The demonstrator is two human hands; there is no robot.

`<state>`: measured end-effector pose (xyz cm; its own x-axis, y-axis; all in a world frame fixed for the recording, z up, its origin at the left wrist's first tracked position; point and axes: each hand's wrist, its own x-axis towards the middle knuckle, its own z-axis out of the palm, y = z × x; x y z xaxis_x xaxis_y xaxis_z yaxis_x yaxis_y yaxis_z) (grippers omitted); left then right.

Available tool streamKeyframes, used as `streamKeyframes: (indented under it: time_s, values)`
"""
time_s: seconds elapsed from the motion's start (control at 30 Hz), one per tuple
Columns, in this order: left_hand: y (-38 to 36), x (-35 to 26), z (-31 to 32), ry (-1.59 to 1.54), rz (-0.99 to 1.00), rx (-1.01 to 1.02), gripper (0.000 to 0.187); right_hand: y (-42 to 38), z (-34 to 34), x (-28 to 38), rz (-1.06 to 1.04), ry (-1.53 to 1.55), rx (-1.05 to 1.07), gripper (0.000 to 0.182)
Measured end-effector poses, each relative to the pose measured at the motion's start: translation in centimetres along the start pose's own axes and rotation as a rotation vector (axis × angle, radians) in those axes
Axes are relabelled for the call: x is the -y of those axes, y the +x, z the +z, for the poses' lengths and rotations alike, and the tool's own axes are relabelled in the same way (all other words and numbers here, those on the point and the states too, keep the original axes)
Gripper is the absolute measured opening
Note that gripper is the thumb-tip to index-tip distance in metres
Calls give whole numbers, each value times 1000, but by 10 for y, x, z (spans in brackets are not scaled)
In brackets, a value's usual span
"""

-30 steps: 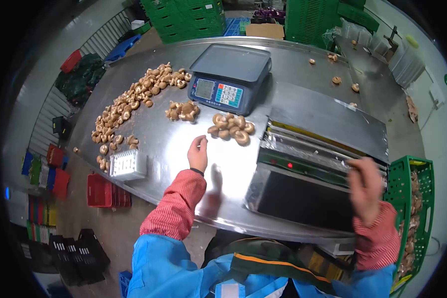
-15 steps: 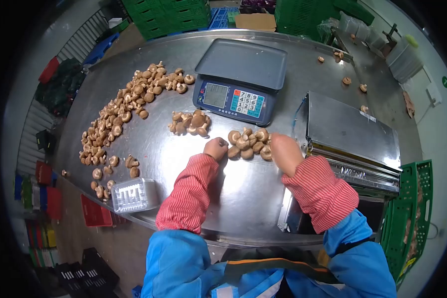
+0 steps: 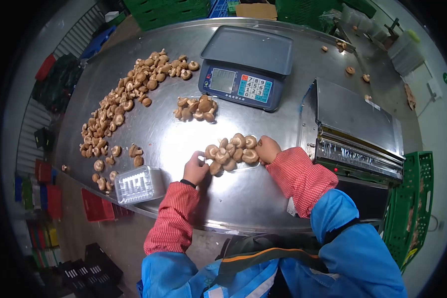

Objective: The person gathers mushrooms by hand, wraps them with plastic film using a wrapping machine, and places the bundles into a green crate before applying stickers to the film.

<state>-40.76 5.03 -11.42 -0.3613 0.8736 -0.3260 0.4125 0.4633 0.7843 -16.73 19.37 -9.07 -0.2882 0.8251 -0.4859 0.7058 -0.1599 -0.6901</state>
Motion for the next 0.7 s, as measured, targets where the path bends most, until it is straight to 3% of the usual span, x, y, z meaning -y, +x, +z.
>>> streamKeyframes:
  time_s: [0.17, 0.3, 0.37, 0.53, 0.7]
  values:
    - [-26, -78, -22, -135, 80, 36, 32, -42, -59, 20, -299, -144, -112, 14]
    - [-32, -173, -8, -254, 216, 125, 33, -87, -166, 35, -217, 46, -72, 17]
    - [-29, -226, 15, -225, 290, 200, 35, -99, -228, 22, -180, 109, -37, 18]
    - [5, -327, 129, -165, 444, 379, 34, -101, -354, -68, -183, 132, -211, 17]
    - [38, -375, 227, 26, 438, 380, 35, -80, -415, -155, -184, 152, -388, 17]
